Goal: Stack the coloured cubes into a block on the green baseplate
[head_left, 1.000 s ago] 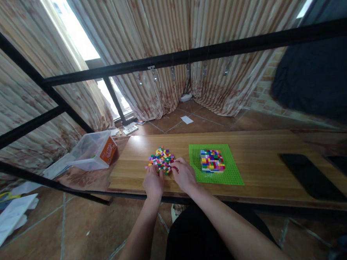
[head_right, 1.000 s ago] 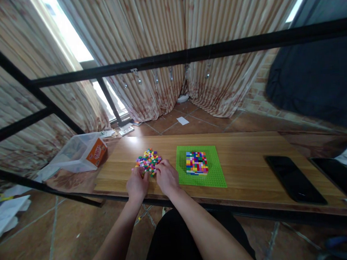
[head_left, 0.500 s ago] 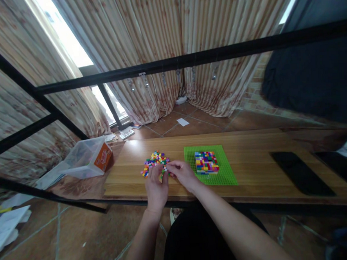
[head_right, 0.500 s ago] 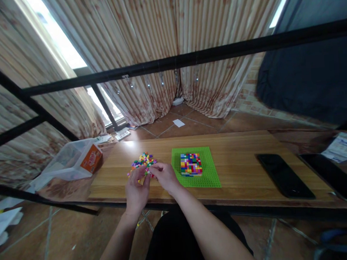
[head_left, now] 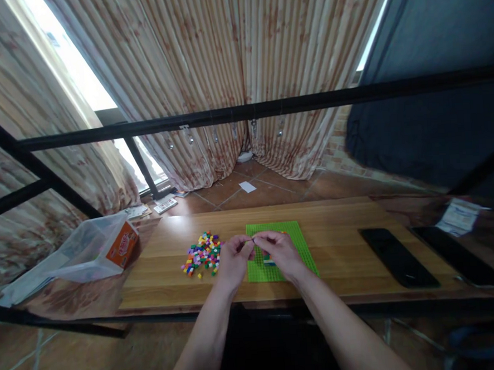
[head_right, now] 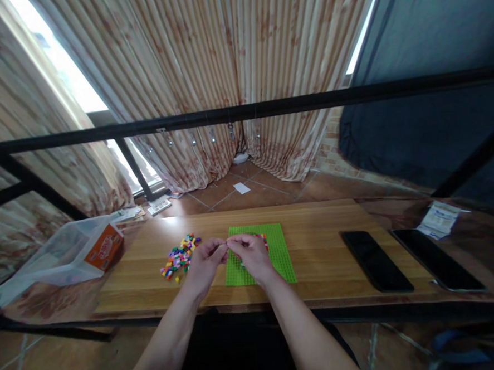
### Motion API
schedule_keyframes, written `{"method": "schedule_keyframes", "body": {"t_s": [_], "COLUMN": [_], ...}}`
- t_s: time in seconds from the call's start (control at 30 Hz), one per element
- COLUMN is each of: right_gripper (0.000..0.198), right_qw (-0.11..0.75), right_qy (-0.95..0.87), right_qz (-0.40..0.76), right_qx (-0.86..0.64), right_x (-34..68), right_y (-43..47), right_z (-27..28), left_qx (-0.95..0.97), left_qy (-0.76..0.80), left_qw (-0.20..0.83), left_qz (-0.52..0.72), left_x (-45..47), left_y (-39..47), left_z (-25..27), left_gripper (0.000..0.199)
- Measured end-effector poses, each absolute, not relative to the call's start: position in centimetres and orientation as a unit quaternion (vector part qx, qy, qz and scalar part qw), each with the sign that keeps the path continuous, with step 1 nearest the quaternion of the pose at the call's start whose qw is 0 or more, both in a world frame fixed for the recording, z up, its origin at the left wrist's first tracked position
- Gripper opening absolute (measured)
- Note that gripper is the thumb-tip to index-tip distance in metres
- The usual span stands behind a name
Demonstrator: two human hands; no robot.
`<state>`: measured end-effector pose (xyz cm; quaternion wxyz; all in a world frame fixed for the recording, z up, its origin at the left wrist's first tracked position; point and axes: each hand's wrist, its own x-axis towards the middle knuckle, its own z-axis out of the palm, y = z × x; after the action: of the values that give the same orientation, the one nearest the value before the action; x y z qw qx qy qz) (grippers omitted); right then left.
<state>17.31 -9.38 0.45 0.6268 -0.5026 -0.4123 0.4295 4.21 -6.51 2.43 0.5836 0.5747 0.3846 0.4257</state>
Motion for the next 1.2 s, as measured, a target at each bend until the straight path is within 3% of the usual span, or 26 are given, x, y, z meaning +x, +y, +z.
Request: {"method": "schedule_keyframes", "body": {"t_s": [0.27, 0.6, 1.2], "right_gripper": [0.042, 0.015, 0.022], "right_qw": [0.62, 0.494, 0.385], "right_qy": [-0.394, -0.513, -0.552], "right_qz": [0.386, 0.27, 0.27], "right_qx": [-0.557, -0.648, -0.688], "right_x": [23.1, 24.6, 23.5], "right_y": [-8.1, -5.4, -5.8], "right_z": [0.0, -1.1, -1.1], "left_qx": [0.569, 0.208, 0.233], "left_qy": [0.325, 0.375, 0.404], "left_qw": [0.636, 0.694, 0.674], "left_qz": [0.408, 0.578, 0.573], "left_x": [7.9, 6.6, 7.8], "left_y": [-4.2, -1.9, -2.3], "left_z": [1.8, 0.4, 0.6], "left_gripper": [0.016, 0.035, 0.007]}}
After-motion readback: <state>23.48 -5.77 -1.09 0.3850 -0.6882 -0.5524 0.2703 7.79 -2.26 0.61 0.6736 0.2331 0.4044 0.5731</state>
